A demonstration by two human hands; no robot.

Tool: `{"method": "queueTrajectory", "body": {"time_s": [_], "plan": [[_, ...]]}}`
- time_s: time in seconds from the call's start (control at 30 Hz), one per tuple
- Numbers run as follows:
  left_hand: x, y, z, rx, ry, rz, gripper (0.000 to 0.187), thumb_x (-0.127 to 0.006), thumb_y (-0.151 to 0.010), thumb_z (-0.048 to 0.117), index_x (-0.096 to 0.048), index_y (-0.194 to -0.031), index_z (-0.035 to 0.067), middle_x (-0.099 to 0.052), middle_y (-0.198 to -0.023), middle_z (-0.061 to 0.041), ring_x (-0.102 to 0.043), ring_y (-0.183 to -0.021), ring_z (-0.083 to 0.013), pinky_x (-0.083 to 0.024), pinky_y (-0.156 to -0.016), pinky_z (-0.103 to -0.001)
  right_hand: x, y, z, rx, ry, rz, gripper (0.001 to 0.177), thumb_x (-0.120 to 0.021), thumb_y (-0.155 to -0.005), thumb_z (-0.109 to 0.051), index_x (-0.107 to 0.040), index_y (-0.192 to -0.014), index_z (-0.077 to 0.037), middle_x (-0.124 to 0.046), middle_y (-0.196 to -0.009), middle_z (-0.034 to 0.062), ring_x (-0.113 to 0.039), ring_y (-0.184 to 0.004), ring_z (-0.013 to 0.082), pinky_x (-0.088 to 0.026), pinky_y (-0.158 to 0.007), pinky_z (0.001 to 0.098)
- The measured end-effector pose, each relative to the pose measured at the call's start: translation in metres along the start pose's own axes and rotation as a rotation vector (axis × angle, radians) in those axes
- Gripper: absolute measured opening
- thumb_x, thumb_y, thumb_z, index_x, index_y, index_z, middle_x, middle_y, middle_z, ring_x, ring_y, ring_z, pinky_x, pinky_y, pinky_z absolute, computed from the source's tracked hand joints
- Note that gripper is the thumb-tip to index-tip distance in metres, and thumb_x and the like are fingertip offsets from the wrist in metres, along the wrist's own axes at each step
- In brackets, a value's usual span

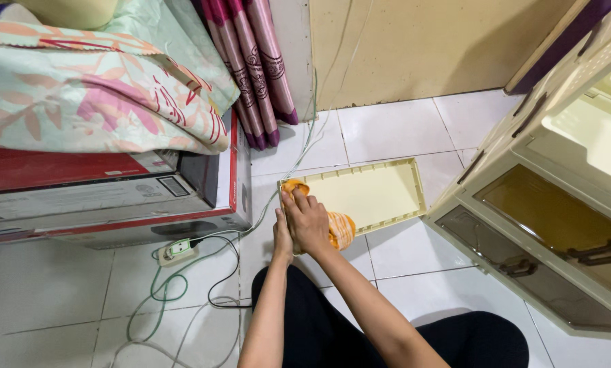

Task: The person sits on the floor and detaches the top drawer from a plastic drawer cabinet, then wipes the removed drawer panel and its edges with an orange cloth. They reattach the drawer to the cabinet, reposition the cabinet against the wall, and wipe the open top compartment with the cloth.

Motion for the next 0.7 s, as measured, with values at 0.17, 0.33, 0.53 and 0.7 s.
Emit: {"method": "queueTrajectory", "body": {"time_s": [0.17,0.33,0.53,0.7], "plan": [[0.001,0.000,0.011,-0.120,-0.117,-0.029,0.080,-0.033,-0.101,0.066,-0.058,-0.136,-0.002,-0.068,-0.122,-0.014,-0.065,-0.109,-0.0202,-0.052,-0.093,-0.034,0.006,0.002,0.018,0.038,0.049,0.040,0.051,-0.071,-0.085,-0.016,-0.067,-0.136,-0.012,-0.064,-0.129,0.0102,-0.059,-0.092,0.0286,-0.049,-0.073,0.0411],[0.001,-0.006,0.007,-0.116,-0.163,-0.049,0.087,-0.034,-0.099,0.070,-0.062,-0.130,-0.006,-0.070,-0.115,-0.019,-0.068,-0.103,-0.0234,-0.055,-0.088,-0.036,-0.001,0.009,0.095,-0.123,0.109,0.032,0.056,-0.069,-0.082,-0.011,-0.062,-0.137,-0.012,-0.064,-0.131,0.0096,-0.059,-0.091,0.0298,-0.050,-0.075,0.0432],[0.002,-0.008,0.005,-0.108,-0.211,-0.030,0.090,-0.034,-0.094,0.074,-0.060,-0.132,-0.003,-0.070,-0.118,-0.018,-0.067,-0.108,-0.0235,-0.054,-0.092,-0.035,-0.033,0.031,0.232,-0.503,0.255,-0.201,0.055,-0.064,-0.087,-0.015,-0.058,-0.142,-0.019,-0.059,-0.140,0.0051,-0.057,-0.106,0.0345,-0.054,-0.083,0.0436],[-0.002,-0.006,0.006,-0.115,-0.179,-0.058,0.089,-0.035,-0.095,0.073,-0.060,-0.133,-0.004,-0.070,-0.119,-0.017,-0.067,-0.108,-0.0235,-0.053,-0.092,-0.035,-0.028,0.043,0.286,-0.686,0.223,-0.220,0.057,-0.061,-0.089,-0.014,-0.054,-0.145,-0.020,-0.052,-0.147,0.0051,-0.054,-0.110,0.0355,-0.052,-0.087,0.0457]]}}
Point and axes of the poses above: each hand's wrist, its own y-axis away from the middle knuckle, its own x-axis out of the back of the hand, z = x × y, the point moved 8 cm from there along -y, towards the middle knuckle
